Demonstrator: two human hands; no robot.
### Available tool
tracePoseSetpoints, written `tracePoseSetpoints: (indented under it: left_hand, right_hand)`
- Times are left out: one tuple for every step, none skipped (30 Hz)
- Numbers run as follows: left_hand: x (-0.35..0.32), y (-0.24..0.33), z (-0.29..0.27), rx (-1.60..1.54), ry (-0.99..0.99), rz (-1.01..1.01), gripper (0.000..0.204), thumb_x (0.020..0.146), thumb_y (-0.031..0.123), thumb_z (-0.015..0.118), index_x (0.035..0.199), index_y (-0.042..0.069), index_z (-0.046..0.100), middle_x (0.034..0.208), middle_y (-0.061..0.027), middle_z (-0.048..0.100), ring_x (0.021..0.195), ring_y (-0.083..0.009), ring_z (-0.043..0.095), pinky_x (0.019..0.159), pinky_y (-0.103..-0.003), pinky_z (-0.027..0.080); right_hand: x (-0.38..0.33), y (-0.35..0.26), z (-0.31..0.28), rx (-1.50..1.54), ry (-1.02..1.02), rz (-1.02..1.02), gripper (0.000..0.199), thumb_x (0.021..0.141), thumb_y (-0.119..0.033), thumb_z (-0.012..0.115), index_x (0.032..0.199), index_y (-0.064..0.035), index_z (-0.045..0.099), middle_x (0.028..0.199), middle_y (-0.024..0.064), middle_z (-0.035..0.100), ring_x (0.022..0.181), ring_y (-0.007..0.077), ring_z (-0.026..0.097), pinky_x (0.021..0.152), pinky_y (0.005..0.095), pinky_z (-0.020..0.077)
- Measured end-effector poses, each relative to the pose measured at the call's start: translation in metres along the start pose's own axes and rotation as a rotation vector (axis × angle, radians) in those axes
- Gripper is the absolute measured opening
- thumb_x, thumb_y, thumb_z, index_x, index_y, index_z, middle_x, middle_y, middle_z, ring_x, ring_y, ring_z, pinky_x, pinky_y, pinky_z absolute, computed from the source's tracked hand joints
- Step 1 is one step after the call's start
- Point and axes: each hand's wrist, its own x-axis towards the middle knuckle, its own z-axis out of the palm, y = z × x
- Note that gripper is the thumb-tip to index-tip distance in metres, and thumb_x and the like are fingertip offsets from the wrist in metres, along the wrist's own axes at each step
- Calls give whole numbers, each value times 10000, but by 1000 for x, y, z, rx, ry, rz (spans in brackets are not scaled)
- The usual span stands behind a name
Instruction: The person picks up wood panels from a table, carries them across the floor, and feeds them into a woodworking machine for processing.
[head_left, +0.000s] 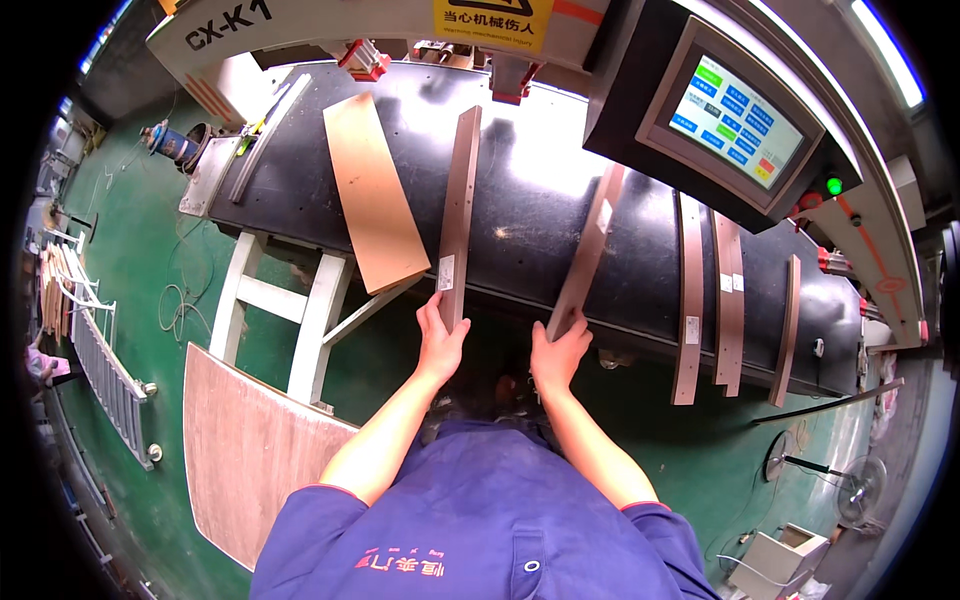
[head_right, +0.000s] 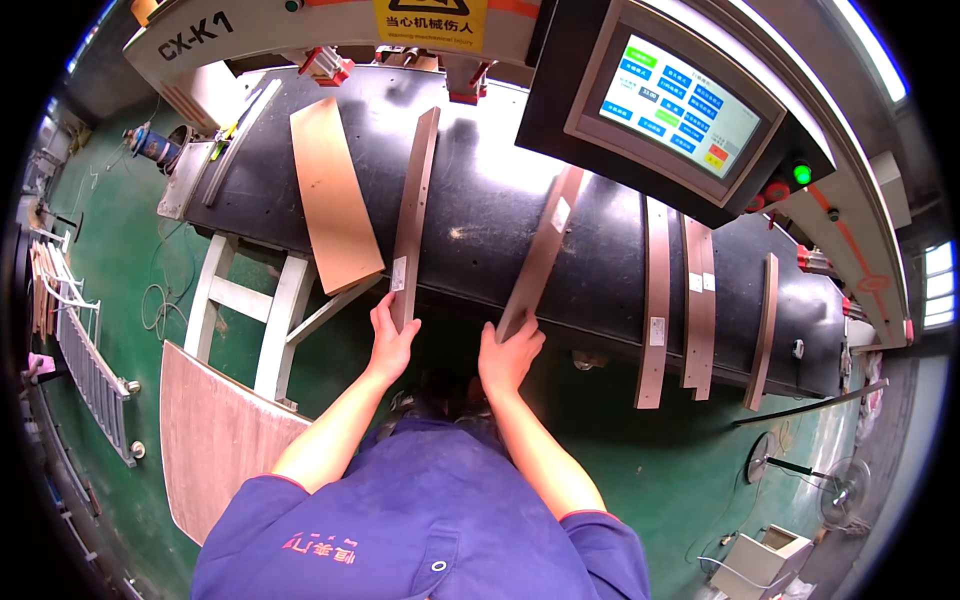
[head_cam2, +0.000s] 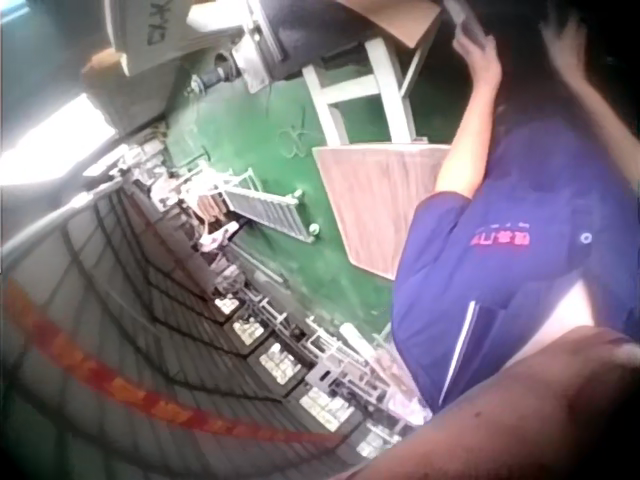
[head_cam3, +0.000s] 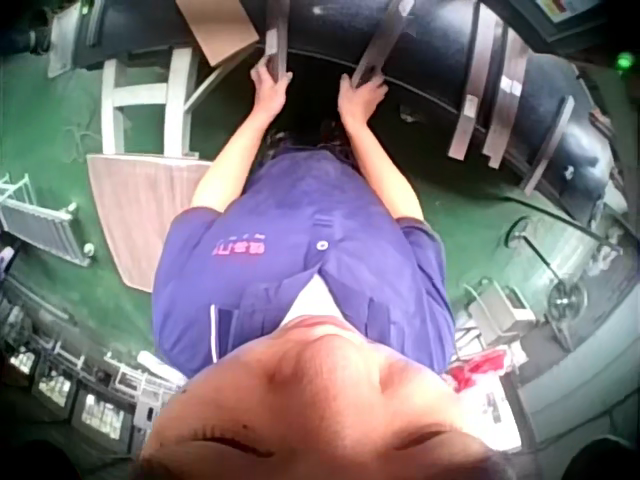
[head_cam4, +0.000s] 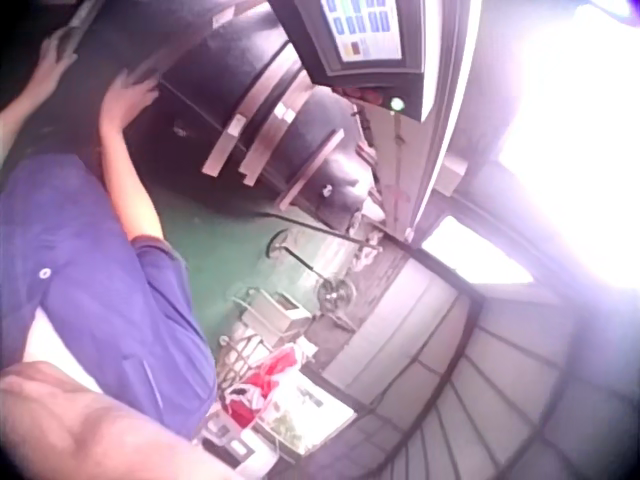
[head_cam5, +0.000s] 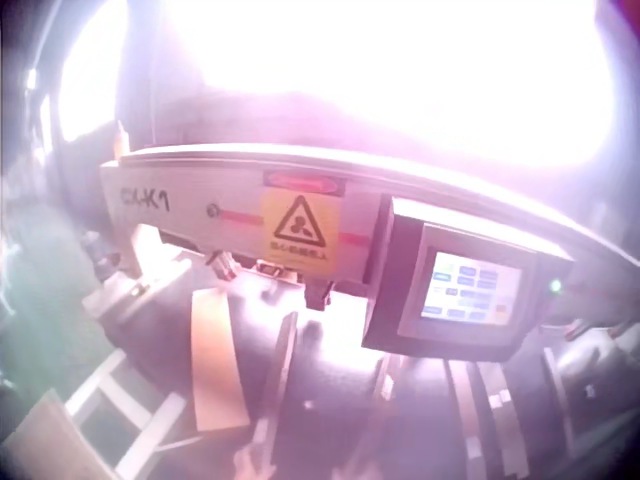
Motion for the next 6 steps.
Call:
tracePoseSetpoints:
  left_hand:
    - [1,-3,2,51,9,50,707,889,209,665,1448,22,274,1350,-224,319,1269,-399,410,1093,-435,352]
    - [3,-4,5,81,15,72,713,887,212,669,1446,15,274,1346,-226,321,1269,-403,409,1089,-437,355]
    - [4,-4,7,116,19,98,718,885,216,672,1444,8,273,1343,-228,322,1268,-408,409,1086,-439,358]
    - [6,-4,9,151,24,123,723,883,219,676,1442,1,272,1340,-230,324,1268,-413,408,1083,-441,361]
    - [7,-4,10,201,19,137,744,874,227,691,1440,-13,270,1335,-232,328,1272,-419,401,1080,-452,361]
    - [8,-1,10,261,10,134,756,871,239,696,1448,1,269,1334,-230,333,1277,-418,396,1092,-461,349]
  right_hand:
    - [-3,-2,3,-9,-17,-20,733,800,-255,743,1401,-44,379,1253,254,422,1185,440,432,1010,504,394]
    - [-5,-4,8,-11,-2,-54,705,793,-253,754,1375,-44,415,1230,251,441,1173,433,439,998,498,401]
    - [-6,-8,12,-52,3,-109,697,789,-254,762,1364,-46,429,1217,250,451,1168,430,442,989,494,405]
    - [-6,-13,16,-93,9,-163,689,784,-256,769,1354,-48,442,1203,249,461,1162,427,445,980,491,410]
    - [-6,-19,21,-96,-27,-142,698,775,-267,790,1349,-60,452,1255,242,460,1188,411,441,1032,473,379]
    - [-4,-23,28,-116,-60,-143,702,777,-271,789,1358,-75,448,1265,237,456,1199,409,435,1048,487,360]
